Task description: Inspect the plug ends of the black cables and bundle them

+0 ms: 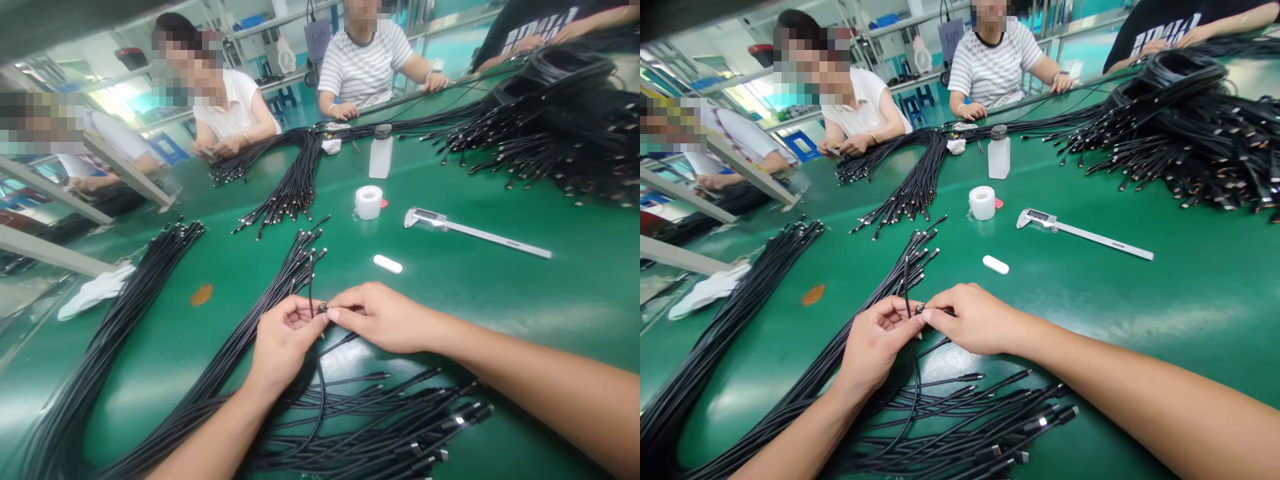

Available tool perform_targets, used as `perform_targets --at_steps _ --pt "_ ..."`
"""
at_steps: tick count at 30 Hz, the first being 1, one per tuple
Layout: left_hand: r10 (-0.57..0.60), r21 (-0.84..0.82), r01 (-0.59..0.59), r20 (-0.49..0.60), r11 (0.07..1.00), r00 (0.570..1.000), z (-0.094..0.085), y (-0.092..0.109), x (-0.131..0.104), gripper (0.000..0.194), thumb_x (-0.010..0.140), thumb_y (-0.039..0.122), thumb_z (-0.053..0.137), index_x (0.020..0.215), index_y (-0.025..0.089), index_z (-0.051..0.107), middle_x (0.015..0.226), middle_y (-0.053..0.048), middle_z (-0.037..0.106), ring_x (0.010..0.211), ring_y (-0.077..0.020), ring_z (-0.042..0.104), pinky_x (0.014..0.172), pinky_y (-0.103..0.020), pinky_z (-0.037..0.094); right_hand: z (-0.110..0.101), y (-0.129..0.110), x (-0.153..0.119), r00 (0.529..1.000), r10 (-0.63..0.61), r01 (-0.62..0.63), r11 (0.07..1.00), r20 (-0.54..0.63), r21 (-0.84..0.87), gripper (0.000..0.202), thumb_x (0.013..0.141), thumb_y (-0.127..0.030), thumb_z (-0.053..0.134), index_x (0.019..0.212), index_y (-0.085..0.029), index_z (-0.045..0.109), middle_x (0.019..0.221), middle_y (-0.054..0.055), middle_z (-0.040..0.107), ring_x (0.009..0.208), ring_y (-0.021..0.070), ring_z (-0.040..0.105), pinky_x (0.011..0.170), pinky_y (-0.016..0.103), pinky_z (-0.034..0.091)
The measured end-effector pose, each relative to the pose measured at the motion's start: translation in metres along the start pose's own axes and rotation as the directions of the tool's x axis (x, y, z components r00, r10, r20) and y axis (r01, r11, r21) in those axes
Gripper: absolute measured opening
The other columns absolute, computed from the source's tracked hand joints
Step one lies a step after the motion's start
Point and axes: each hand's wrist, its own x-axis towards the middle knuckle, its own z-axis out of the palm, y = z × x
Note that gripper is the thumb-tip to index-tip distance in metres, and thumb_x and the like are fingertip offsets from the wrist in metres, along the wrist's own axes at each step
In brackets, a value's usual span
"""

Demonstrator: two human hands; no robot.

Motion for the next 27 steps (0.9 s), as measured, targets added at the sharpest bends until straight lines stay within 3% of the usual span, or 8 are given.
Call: perform_targets --at_steps 10,22,27 --pt "0.013 0.002 -0.013 0.001 1.0 1.0 -0.0005 -0.002 -0.0002 0.024 0.075 0.031 0.079 0.088 0.014 0.069 0.073 -0.001 0.067 0.064 -0.009 0.062 0.061 -0.016 0.05 0.0006 0.0003 0.0003 0.999 0.043 -0.043 0.999 -0.021 0.01 0.031 0.094 -0.032 0.048 0.097 -0.017 0.075 0.085 0.003 0.071 0.073 0.0147 0.056 0.064 0.025 0.037" --pt "-0.047 -0.065 0.049 0.03 0.997 0.998 -0.0003 0.0005 -0.001 0.029 0.076 0.034 0.079 0.093 0.012 0.069 0.068 -0.002 0.068 0.058 -0.0099 0.063 0.058 -0.017 0.051 -0.004 -0.0022 0.0017 0.992 0.106 -0.103 0.994 -0.065 0.045 0.034 0.095 -0.035 0.047 0.092 -0.014 0.074 0.054 -0.002 0.049 0.052 0.0101 0.041 0.055 0.023 0.03" --pt "-0.054 -0.073 0.056 0.039 0.996 0.998 -0.0009 -0.0003 -0.0005 0.031 0.077 0.035 0.079 0.094 0.011 0.069 0.069 -0.003 0.068 0.058 -0.0103 0.063 0.059 -0.017 0.052 -0.0029 0.0021 0.0024 0.993 0.085 -0.081 0.996 -0.081 0.047 0.032 0.094 -0.035 0.049 0.09 -0.015 0.073 0.066 0.0 0.056 0.06 0.0105 0.044 0.055 0.023 0.03"
